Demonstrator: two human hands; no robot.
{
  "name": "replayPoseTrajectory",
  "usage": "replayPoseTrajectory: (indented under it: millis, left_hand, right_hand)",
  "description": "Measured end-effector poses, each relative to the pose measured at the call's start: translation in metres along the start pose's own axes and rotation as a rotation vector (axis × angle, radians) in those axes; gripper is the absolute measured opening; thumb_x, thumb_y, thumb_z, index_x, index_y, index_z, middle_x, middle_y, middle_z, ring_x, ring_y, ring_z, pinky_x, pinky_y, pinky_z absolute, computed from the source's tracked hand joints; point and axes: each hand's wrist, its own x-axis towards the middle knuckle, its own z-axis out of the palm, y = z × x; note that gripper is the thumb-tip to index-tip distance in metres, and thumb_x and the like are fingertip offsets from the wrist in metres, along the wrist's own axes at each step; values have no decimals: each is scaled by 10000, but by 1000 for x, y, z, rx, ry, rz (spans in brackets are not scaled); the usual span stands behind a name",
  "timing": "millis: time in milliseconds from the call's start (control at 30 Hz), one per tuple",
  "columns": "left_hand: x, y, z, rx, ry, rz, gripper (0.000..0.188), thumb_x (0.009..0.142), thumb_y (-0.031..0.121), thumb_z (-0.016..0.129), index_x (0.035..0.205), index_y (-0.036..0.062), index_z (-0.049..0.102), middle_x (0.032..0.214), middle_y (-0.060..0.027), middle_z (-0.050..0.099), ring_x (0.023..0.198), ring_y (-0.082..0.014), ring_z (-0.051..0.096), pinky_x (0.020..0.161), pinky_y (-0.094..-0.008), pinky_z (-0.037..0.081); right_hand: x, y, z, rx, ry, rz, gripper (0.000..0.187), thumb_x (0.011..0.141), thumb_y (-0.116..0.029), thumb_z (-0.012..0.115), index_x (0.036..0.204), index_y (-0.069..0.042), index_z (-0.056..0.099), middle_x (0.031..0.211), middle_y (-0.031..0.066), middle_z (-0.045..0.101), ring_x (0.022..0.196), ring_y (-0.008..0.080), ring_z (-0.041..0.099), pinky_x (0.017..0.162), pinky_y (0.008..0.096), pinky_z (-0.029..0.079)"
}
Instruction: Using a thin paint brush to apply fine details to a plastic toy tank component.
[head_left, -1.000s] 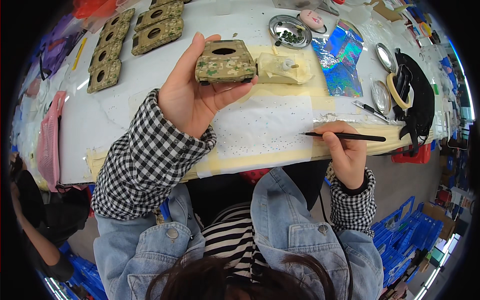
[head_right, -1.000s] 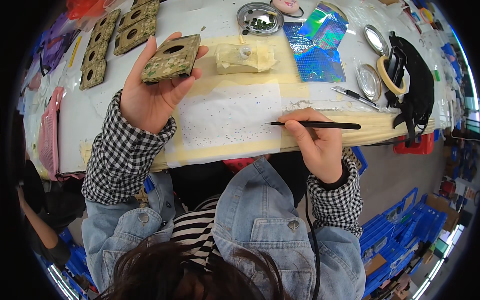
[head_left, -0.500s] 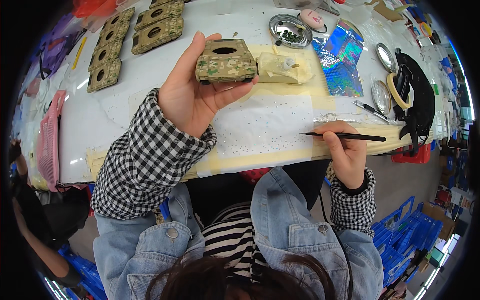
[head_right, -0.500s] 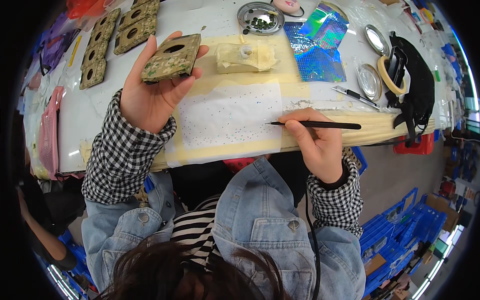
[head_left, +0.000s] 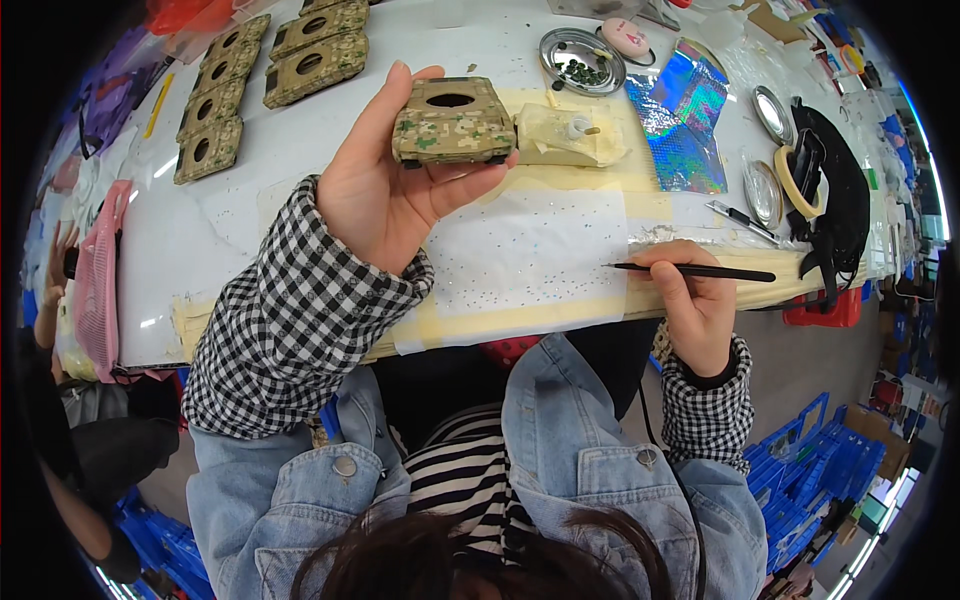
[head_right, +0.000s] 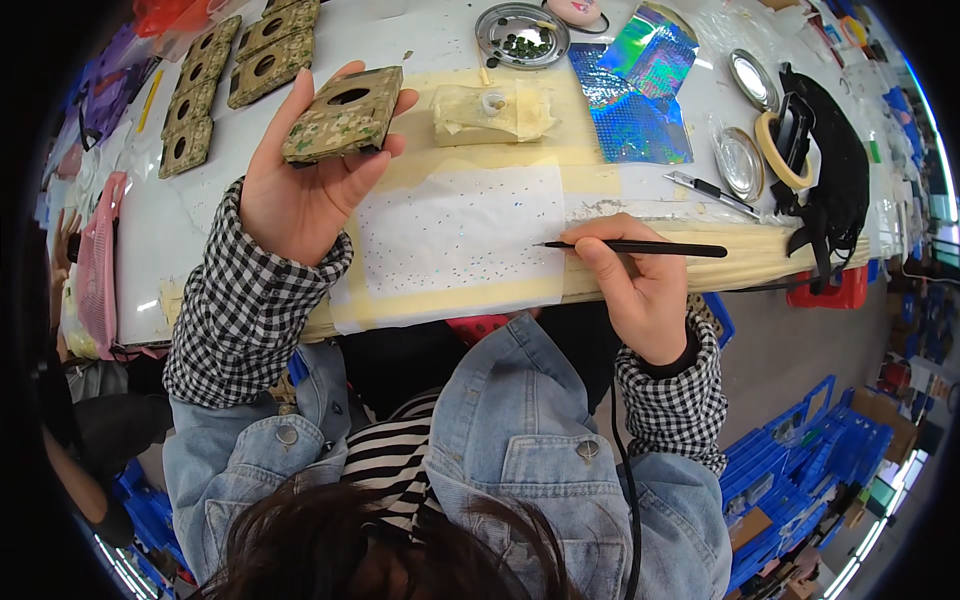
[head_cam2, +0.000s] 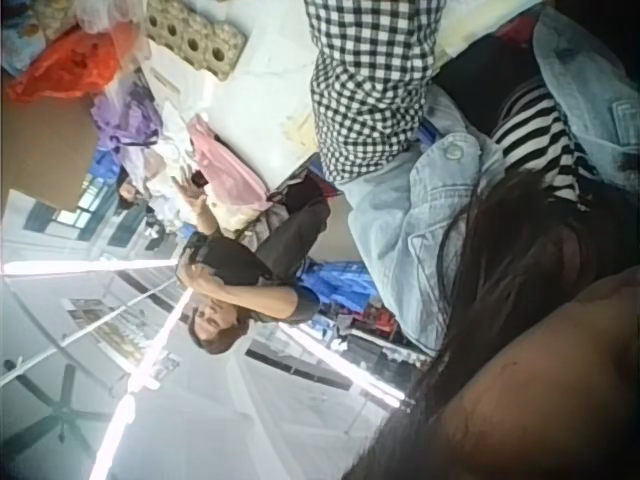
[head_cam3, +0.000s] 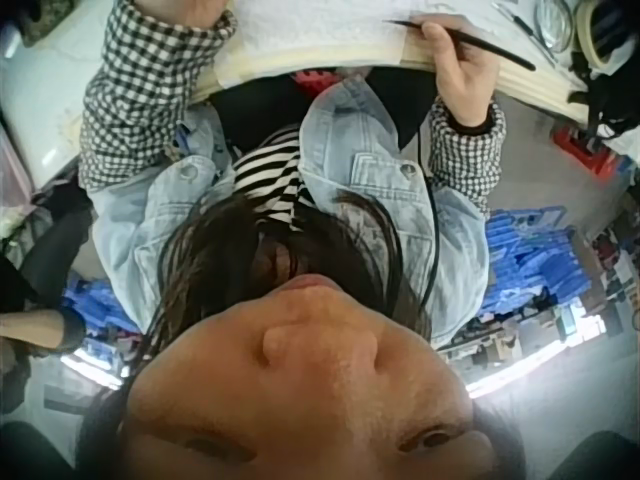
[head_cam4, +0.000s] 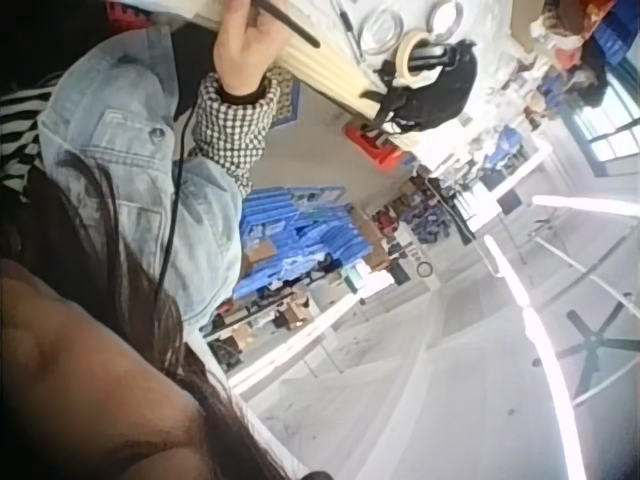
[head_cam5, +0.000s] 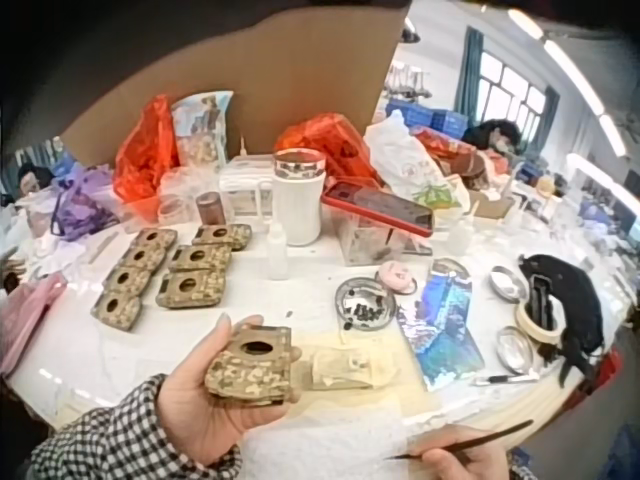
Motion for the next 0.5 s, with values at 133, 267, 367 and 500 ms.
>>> replayPoseTrajectory:
  millis: [133, 267, 367, 500]
  left_hand:
    - [-1, 0, 0, -4, 0, -1, 414, 984, 355, 355, 1271, 60, 404, 1233, -279, 487, 949, -303, 632, 774, -318, 591]
    - [-1, 0, 5, 19, 55, -5, 429, 978, 378, 361, 1270, 66, 405, 1221, -270, 498, 904, -300, 643, 753, -317, 596]
    - [-3, 1, 6, 27, 54, -27, 438, 973, 400, 361, 1270, 80, 403, 1197, -251, 521, 851, -292, 654, 712, -309, 601]
    - [-3, 2, 16, 83, 105, -61, 450, 966, 432, 360, 1278, 109, 386, 1155, -205, 560, 778, -278, 664, 622, -291, 601]
  right_hand:
    - [5, -6, -3, -3, 5, -24, 150, 907, -88, 561, 923, 47, 624, 852, 94, 644, 805, 141, 592, 746, 247, 451]
    - [21, -22, -8, -97, -19, -144, 129, 887, -67, 580, 925, 48, 624, 855, 97, 647, 804, 146, 594, 745, 254, 452]
    - [39, -41, -6, -99, -65, -256, 117, 875, -55, 588, 925, 44, 627, 863, 98, 652, 803, 151, 595, 743, 259, 452]
    - [62, -65, 4, -122, -99, -425, 93, 847, -37, 614, 896, 33, 650, 856, 99, 657, 798, 173, 603, 742, 272, 455]
